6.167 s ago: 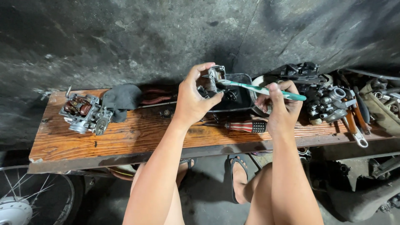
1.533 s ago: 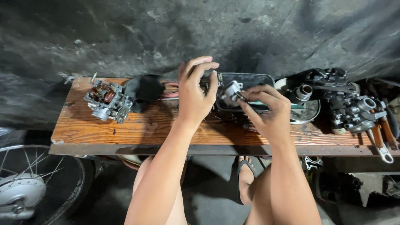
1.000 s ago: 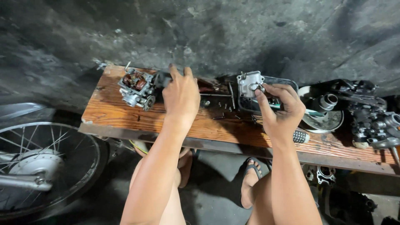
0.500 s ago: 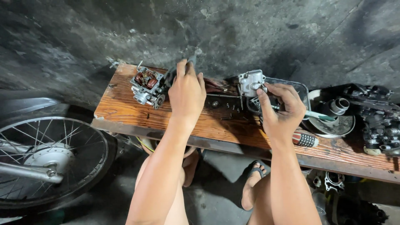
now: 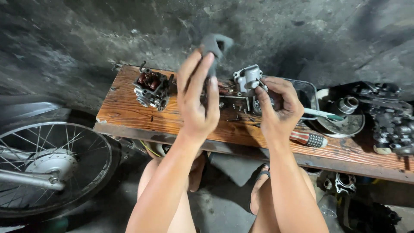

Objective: Cleaning a motorcycle carburetor component by scrubbing it with a toothbrush and wiping it with a cloth.

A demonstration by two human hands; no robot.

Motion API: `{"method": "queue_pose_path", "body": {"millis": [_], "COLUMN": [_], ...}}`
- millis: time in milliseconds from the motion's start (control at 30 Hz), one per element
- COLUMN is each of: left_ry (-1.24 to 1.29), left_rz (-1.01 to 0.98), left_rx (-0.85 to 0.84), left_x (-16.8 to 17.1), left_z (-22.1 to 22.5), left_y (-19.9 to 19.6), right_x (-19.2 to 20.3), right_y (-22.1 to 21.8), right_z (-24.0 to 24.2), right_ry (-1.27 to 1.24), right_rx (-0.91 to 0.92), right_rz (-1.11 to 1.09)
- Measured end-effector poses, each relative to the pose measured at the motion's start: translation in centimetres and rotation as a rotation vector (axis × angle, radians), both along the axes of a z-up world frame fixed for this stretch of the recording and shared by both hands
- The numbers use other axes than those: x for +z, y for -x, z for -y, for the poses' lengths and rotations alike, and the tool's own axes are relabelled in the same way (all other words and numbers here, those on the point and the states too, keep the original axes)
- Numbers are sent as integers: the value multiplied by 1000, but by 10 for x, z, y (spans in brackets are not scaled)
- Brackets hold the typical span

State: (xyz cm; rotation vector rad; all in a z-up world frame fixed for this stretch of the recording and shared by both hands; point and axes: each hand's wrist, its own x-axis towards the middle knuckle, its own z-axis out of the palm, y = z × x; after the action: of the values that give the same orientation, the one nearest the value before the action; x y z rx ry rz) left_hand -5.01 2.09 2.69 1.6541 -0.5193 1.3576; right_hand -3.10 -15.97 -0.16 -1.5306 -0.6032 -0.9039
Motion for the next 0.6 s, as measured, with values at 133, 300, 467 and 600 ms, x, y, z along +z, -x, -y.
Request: {"method": "queue_pose_path", "body": {"millis": [133,300,467,600], "left_ry": [33,147,219,292], "left_rz": [-42,-127,-255,-371], "left_rx": [-144,-223,-247,-288], "left_x": [-2,-2,-25,-12], "left_z": [21,34,41,47], "left_y": [44,97,120,141], "right_x": [2,8,9,11], "right_y": [16,56,97,122], "right_z": [-1,4,8,4], "right_ry": [-52,-95,-70,-67], "right_rx": [24,35,5,-3], "right_rz": [7,-77,-116,-138]}}
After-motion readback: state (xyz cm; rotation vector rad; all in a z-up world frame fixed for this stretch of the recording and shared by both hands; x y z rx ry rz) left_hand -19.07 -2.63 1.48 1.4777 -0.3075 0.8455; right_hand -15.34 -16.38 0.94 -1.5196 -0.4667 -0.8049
